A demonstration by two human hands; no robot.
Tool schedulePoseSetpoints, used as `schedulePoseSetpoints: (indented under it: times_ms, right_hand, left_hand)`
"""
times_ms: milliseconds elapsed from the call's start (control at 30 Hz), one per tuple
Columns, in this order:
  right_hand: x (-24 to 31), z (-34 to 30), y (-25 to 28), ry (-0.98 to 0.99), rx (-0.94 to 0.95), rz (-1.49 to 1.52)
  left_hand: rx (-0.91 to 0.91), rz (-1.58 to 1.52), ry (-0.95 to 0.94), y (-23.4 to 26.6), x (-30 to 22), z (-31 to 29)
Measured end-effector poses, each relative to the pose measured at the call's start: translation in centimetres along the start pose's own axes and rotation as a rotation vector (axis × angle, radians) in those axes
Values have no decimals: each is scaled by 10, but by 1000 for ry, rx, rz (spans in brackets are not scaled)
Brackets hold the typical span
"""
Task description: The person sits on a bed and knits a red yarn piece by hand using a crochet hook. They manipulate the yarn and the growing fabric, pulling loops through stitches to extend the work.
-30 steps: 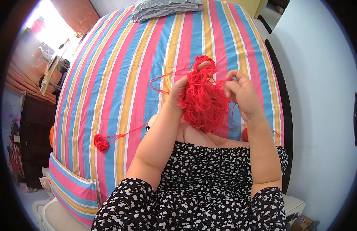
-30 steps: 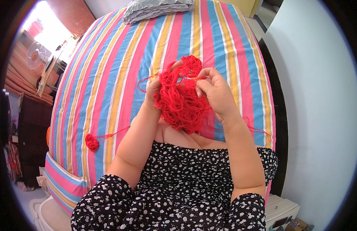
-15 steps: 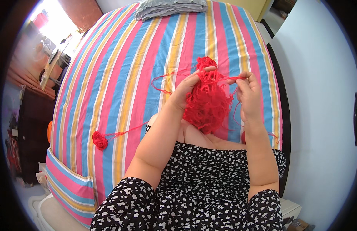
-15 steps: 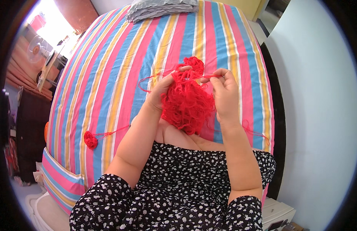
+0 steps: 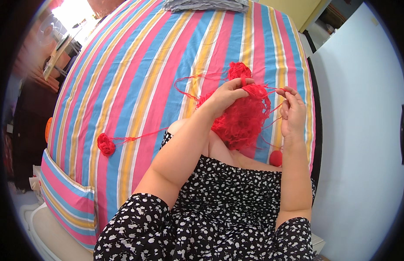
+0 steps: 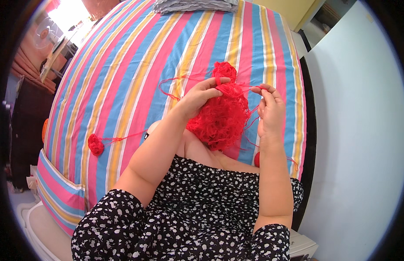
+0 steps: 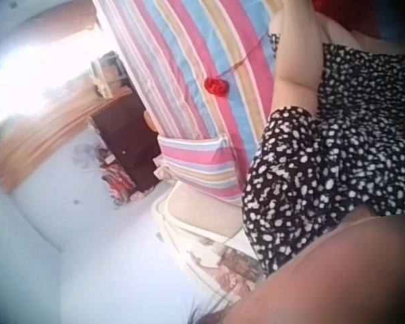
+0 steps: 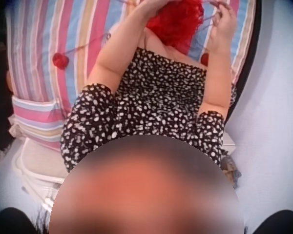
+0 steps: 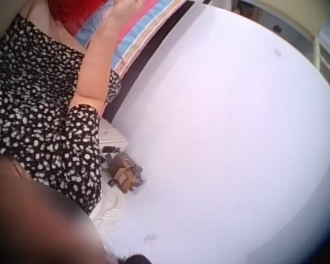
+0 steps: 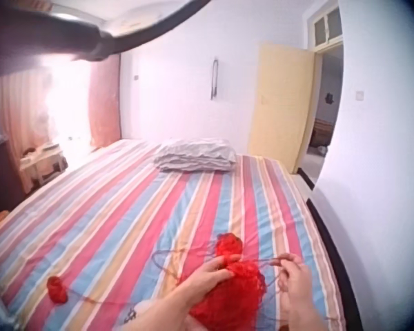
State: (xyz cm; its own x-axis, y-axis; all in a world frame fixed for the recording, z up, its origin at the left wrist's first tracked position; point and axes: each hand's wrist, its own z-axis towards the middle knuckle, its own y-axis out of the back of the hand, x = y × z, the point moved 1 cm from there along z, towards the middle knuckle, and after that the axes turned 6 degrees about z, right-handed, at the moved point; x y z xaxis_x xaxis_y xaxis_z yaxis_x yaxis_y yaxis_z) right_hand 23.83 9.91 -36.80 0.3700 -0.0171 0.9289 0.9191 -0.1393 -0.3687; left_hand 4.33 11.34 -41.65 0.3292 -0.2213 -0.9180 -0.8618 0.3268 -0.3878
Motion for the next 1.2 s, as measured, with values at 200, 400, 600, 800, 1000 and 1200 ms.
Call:
schedulePoseSetpoints:
  times_ms: [200,400,600,800,1000,1200]
  right_hand:
    - [11,0,-2,2,34,17]
    - [17,2,6,5,58,14]
    - [22,4,11,24,92,-6]
    - [34,1,23,136,70,-246]
    - [28,-2,32,264,155,-787]
    - [32,-5,45,200,326,-1084]
  left_hand:
    - [103,406,-200,-3,5,5]
    - [-52,910,-322,-2,16,20]
    - [39,461,-330,-23,20,16]
    - [93,304,-308,-18,12,13]
    - [-1,186,-152,-12,11,14]
    - [-66,170,-16,-15,3,10]
